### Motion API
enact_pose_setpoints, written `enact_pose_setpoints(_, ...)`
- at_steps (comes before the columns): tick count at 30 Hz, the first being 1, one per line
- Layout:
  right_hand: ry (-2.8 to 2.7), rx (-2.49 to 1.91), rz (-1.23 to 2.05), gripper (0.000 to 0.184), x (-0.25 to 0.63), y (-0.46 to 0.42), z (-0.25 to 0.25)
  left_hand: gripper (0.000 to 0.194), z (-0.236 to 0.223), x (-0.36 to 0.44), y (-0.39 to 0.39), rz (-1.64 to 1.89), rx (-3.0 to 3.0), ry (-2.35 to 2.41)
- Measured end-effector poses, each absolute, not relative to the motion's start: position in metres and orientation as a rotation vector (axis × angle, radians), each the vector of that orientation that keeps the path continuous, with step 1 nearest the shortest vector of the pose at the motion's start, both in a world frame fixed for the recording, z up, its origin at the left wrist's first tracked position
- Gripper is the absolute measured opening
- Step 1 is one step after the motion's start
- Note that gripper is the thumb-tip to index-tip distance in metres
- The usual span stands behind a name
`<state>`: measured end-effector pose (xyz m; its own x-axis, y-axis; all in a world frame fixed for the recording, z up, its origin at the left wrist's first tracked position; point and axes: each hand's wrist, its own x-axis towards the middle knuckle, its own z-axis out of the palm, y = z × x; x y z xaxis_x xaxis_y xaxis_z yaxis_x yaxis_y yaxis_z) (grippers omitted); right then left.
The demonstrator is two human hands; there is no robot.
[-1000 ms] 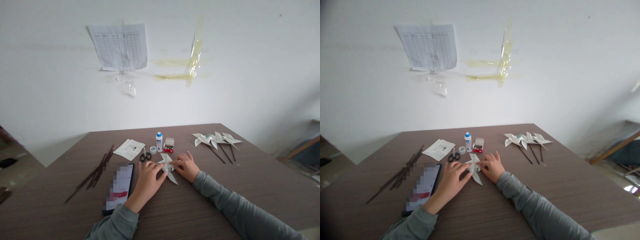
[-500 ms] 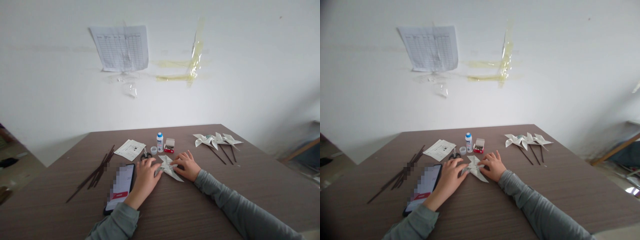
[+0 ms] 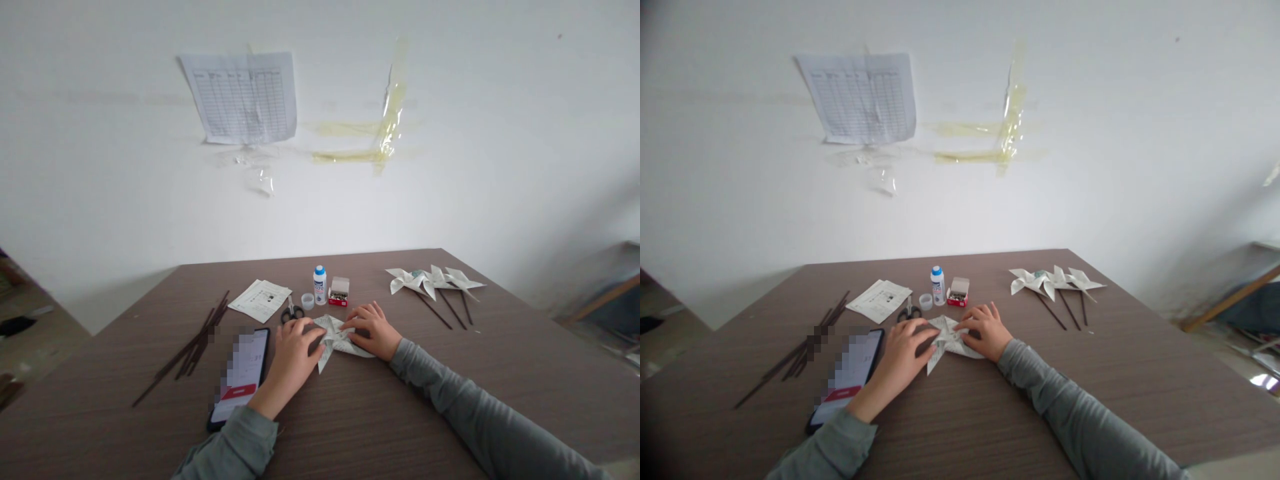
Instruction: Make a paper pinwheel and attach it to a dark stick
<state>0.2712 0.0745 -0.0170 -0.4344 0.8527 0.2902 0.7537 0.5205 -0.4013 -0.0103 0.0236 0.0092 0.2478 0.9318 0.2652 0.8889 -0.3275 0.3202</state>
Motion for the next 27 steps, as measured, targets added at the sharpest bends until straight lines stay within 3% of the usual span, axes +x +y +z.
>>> enact_pose_setpoints(6,-2.2,-1.159,0.296,0.03,0.281,0.091,-0.003,0.035,0.015,-0.009,0.02,0.605,2.405,1.771)
enact_pose_setpoints(17,-2.173,-1.602,0.171,0.026,0.254,0.136,0.056,0.029,0.006,-0.015,0.023,0.666,2.417,1.814)
enact_pose_setpoints(27,-2.237,-1.772,0.147,0.028,0.229,0.147,0.062,0.025,0.002,-0.016,0.024,0.699,2.41,1.811)
